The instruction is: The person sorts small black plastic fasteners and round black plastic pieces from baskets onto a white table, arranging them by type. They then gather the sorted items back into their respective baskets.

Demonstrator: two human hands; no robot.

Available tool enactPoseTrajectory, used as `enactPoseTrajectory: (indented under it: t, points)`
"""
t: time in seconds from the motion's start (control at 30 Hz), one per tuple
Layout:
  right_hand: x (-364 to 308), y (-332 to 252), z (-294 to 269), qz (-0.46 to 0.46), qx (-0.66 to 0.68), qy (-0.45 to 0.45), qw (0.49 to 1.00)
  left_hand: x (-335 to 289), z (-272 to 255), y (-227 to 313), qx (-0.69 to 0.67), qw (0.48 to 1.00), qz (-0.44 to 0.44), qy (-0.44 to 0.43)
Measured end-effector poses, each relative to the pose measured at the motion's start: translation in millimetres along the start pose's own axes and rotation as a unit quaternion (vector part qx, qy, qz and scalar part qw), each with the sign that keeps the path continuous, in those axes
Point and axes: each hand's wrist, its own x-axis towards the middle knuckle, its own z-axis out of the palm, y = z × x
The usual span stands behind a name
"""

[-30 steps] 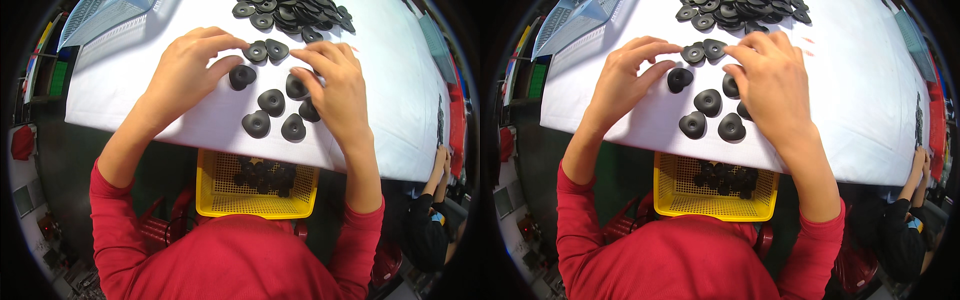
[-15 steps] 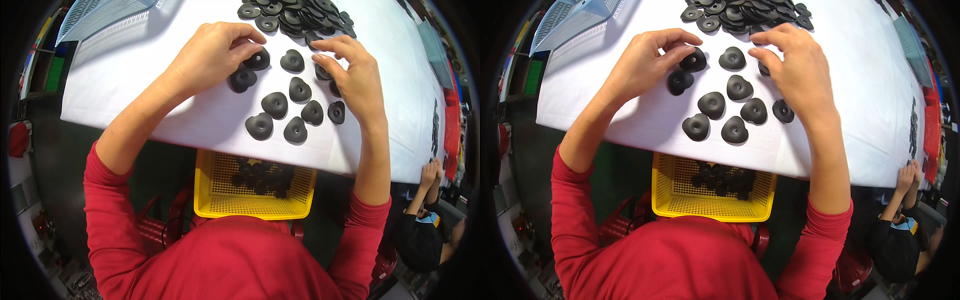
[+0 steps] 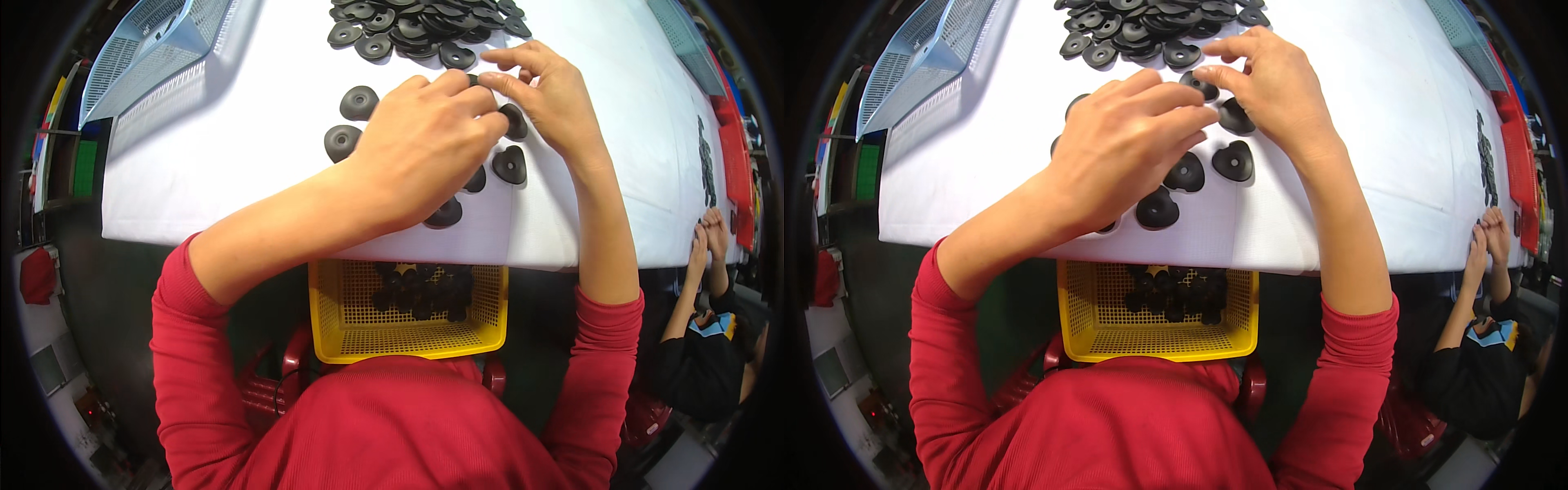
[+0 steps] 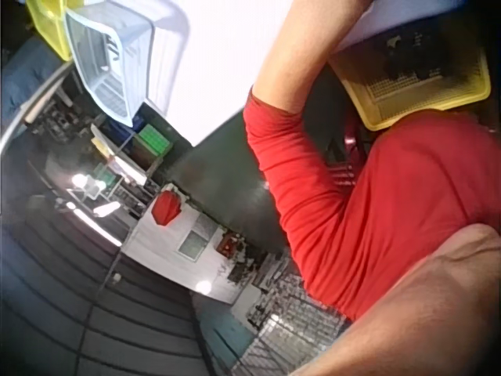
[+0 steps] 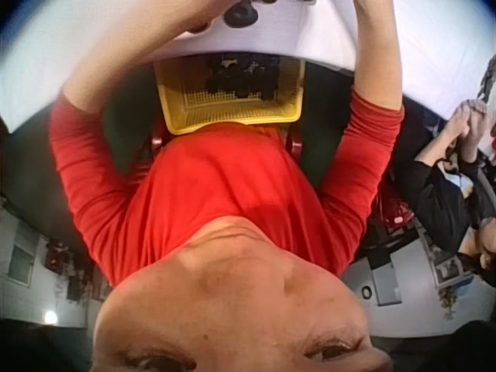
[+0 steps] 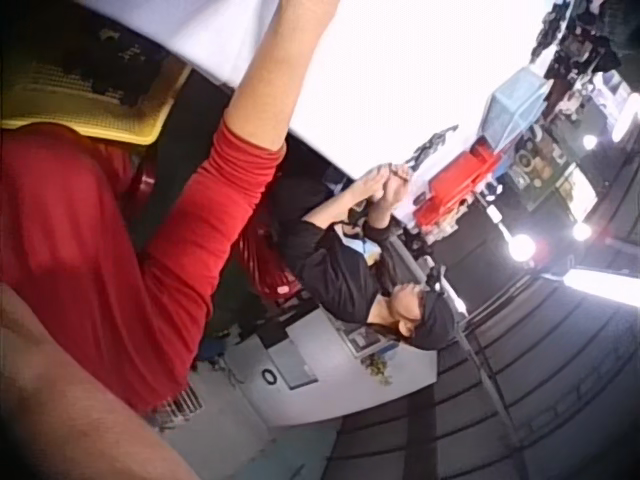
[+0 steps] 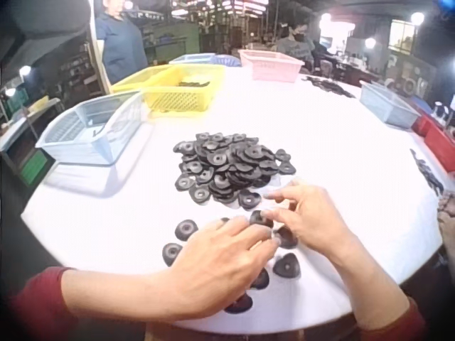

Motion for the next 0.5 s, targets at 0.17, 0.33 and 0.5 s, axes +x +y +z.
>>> enactPoseTrajectory:
  t: [0.17, 0.33, 0.5]
  points:
    - [-29.7, -19.6, -26.5, -0.012, -0.066, 0.022, 0.998, 22.6, 9.0, -19.4, 0.054, 0.998, 0.019, 0.004]
    - [-85.0, -27.5, -18.8, -0.101, -0.069, -0.022, 0.992, 10.0, -9.8, -58.5, 0.039, 0.995, -0.076, 0.041]
    - [-91.4, -30.1, -22.5, 0.090, 0.126, -0.009, 0.988, -11.0, -24.8, -60.7, -0.020, 0.984, -0.179, 0.000]
